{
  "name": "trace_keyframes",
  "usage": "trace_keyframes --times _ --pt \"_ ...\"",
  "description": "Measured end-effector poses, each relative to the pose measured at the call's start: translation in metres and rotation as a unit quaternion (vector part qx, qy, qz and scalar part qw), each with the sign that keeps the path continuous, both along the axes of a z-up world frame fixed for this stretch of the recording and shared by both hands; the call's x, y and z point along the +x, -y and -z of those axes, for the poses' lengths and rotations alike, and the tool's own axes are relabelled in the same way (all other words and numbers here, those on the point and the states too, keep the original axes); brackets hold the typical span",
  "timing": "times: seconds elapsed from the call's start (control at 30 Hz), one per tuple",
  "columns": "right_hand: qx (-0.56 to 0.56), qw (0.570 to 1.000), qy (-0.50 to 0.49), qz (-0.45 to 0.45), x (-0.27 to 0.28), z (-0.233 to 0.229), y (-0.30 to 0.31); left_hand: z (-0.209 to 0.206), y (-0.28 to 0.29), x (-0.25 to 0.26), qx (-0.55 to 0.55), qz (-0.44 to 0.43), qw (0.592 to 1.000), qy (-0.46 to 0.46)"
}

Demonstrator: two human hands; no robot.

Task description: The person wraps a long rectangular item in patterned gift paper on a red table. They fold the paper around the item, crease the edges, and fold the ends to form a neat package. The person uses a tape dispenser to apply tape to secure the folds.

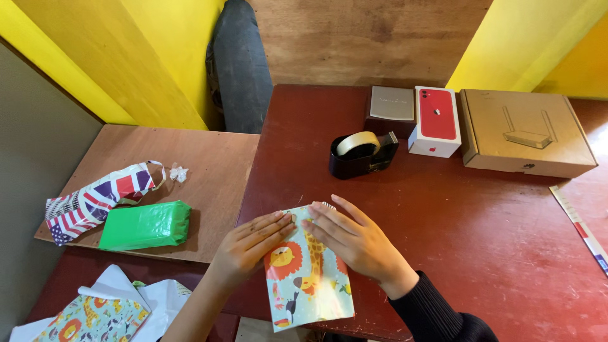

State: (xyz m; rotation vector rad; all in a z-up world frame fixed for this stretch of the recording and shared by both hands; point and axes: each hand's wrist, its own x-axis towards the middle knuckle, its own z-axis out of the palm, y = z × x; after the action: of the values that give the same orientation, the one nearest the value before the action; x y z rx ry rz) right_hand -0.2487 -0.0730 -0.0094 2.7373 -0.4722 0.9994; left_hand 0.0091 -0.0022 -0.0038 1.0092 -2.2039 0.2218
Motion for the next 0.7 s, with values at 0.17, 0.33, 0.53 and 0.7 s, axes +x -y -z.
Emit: trace_keyframes --times 0.17,0.33,0.53,0.7 --pt "0.035 0.999 -0.001 -0.021 0.002 -0.001 0.001 0.002 0.001 0.002 -0.029 -0.01 0.999 0.022" --pt "0.074 0.996 0.027 -0.036 -0.001 0.002 0.0 0.015 -0.004 0.003 -0.069 -0.024 0.996 0.045" --pt "0.196 0.972 0.085 -0.094 -0.002 0.008 0.005 0.033 -0.006 0.0 -0.037 -0.063 0.99 -0.119" --pt "0.233 0.954 0.183 -0.052 0.006 0.018 0.007 0.04 -0.007 -0.005 0.029 -0.095 0.965 -0.242"
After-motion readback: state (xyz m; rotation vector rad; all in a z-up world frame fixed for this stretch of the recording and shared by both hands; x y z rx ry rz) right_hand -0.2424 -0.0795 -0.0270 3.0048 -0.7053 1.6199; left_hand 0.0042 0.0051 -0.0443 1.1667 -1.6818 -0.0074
